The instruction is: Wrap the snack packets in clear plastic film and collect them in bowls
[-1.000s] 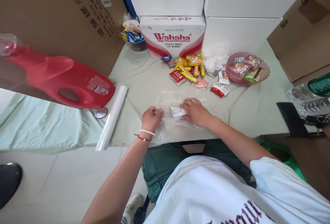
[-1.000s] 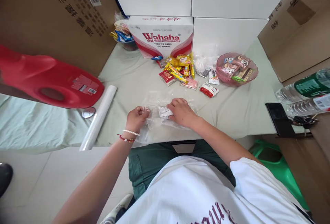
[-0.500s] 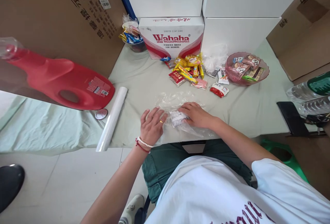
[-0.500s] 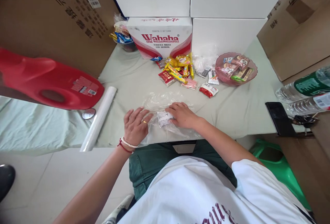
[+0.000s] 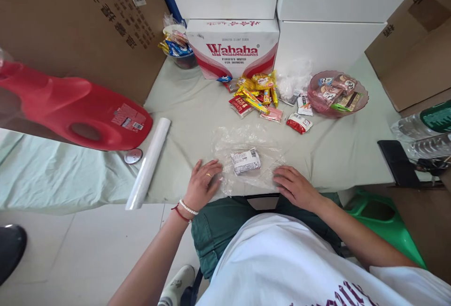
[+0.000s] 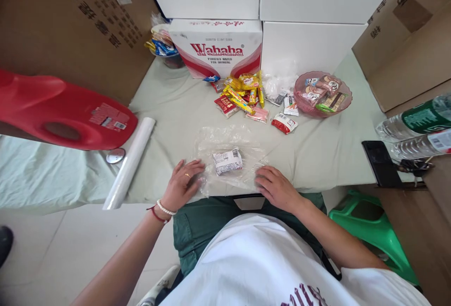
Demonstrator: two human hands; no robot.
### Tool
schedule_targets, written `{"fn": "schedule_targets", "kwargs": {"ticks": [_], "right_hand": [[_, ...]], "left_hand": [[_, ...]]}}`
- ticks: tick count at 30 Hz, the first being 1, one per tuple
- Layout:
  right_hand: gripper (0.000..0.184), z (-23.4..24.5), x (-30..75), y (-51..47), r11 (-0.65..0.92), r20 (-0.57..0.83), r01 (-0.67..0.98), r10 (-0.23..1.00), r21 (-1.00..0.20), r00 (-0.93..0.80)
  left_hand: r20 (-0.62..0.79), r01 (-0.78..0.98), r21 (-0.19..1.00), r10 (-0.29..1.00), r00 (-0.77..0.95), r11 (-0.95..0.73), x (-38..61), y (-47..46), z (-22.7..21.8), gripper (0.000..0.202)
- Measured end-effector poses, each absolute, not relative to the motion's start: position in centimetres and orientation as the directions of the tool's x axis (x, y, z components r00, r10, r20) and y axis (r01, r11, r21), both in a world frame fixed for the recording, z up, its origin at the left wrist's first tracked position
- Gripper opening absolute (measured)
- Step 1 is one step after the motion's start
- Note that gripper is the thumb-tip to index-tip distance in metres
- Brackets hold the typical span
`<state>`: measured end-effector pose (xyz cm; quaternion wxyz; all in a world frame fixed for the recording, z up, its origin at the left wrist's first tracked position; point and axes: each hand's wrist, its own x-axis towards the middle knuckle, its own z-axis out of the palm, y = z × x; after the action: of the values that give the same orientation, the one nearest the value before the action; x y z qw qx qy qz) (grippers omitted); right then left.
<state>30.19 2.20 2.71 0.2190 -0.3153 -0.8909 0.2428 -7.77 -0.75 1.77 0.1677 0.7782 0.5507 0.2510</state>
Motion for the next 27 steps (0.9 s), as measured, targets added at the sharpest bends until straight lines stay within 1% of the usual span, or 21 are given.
{"fn": "schedule_targets", "kwargs": {"ticks": [1,4,6,8,9,10,11,12,13,14,15,16,18,19,21,22,23,24,25,26,27], "right_hand": [[0.025,2.6,30.1,2.5,0.678,0.257,0.440,0.673,-0.589,-0.693],[0.025,3.9,29.5,4.9,0.654,0.258,0.379,0.665,-0.655,-0.701],[0.028,5.7,28.7,7.3,0.623,0.193,0.396,0.666,-0.675,-0.720],[0.031,7.5,27.6,9.9,0.571,0.073,0.500,0.703,-0.651,-0.708],[0.032,8.4,27.0,11.2,0.531,-0.014,0.593,0.737,-0.605,-0.675],[0.032,9.1,26.4,12.5,0.488,-0.115,0.700,0.772,-0.522,-0.625],[0.033,9.8,25.7,13.8,0.451,-0.220,0.797,0.797,-0.403,-0.562],[0.033,10.3,25.1,14.9,0.432,-0.306,0.863,0.811,-0.262,-0.498],[0.033,10.7,24.5,15.9,0.433,-0.363,0.892,0.817,-0.129,-0.449],[0.032,11.0,23.9,16.9,0.451,-0.391,0.892,0.815,-0.035,-0.427],[0.032,11.2,23.3,17.7,0.479,-0.394,0.878,0.807,0.004,-0.439],[0.032,11.3,22.7,18.4,0.515,-0.380,0.857,0.791,-0.007,-0.479],[0.036,10.8,21.2,19.6,0.593,-0.315,0.799,0.744,-0.096,-0.590],[0.038,10.4,20.4,20.0,0.634,-0.280,0.761,0.712,-0.139,-0.644],[0.047,9.3,18.5,20.7,0.696,-0.218,0.693,0.659,-0.186,-0.720],[0.055,8.7,17.6,20.9,0.710,-0.201,0.677,0.646,-0.197,-0.736],[0.063,8.2,16.7,21.0,0.709,-0.196,0.676,0.647,-0.202,-0.737],[0.070,7.8,16.0,21.1,0.698,-0.201,0.686,0.656,-0.205,-0.727],[0.072,7.5,15.4,21.2,0.679,-0.216,0.704,0.670,-0.208,-0.710],[0.069,7.4,14.9,21.3,0.653,-0.238,0.726,0.686,-0.216,-0.688],[0.060,7.5,14.6,21.4,0.625,-0.267,0.744,0.694,-0.237,-0.668]], "left_hand": [[0.217,0.761,0.575,0.953,0.212,-0.301,-7.7,-0.6,1.6,0.019],[0.221,0.694,0.688,0.972,0.077,-0.212,-7.6,0.3,1.5,0.024],[0.214,0.666,0.731,0.977,-0.017,-0.148,-7.6,1.2,1.5,0.030],[0.203,0.684,0.728,0.966,-0.159,-0.041,-7.7,2.4,1.4,0.030],[0.192,0.702,0.711,0.949,-0.252,0.043,-7.9,2.9,1.4,0.026],[0.177,0.711,0.688,0.917,-0.357,0.145,-8.1,3.4,1.4,0.020],[0.164,0.705,0.663,0.871,-0.463,0.250,-8.4,3.7,1.5,0.016],[0.164,0.686,0.642,0.812,-0.560,0.343,-8.6,3.8,1.6,0.018],[0.186,0.662,0.627,0.747,-0.639,0.411,-8.9,3.5,1.8,0.021],[0.232,0.647,0.616,0.682,-0.694,0.449,-9.0,3.0,2.1,0.023],[0.307,0.652,0.605,0.623,-0.720,0.456,-9.0,2.1,2.5,0.022],[0.400,0.681,0.587,0.575,-0.714,0.437,-8.7,1.0,2.9,0.020],[0.575,0.789,0.520,0.548,-0.607,0.328,-7.1,-1.7,3.8,0.012],[0.628,0.847,0.479,0.585,-0.513,0.229,-5.9,-2.9,4.2,0.009],[0.640,0.906,0.412,0.737,-0.216,-0.092,-2.9,-4.8,4.8,0.013],[0.597,0.884,0.407,0.799,-0.069,-0.229,-1.4,-5.1,5.0,0.019],[0.528,0.859,0.417,0.848,0.038,-0.298,0.1,-5.0,5.2,0.028],[0.438,0.845,0.437,0.894,0.099,-0.308,1.3,-4.6,5.2,0.038],[0.355,0.846,0.452,0.927,0.118,-0.281,2.2,-3.8,5.2,0.046],[0.280,0.857,0.461,0.954,0.106,-0.230,2.8,-2.9,5.1,0.050],[0.227,0.866,0.463,0.970,0.092,-0.190,3.1,-2.0,5.0,0.052]]}}
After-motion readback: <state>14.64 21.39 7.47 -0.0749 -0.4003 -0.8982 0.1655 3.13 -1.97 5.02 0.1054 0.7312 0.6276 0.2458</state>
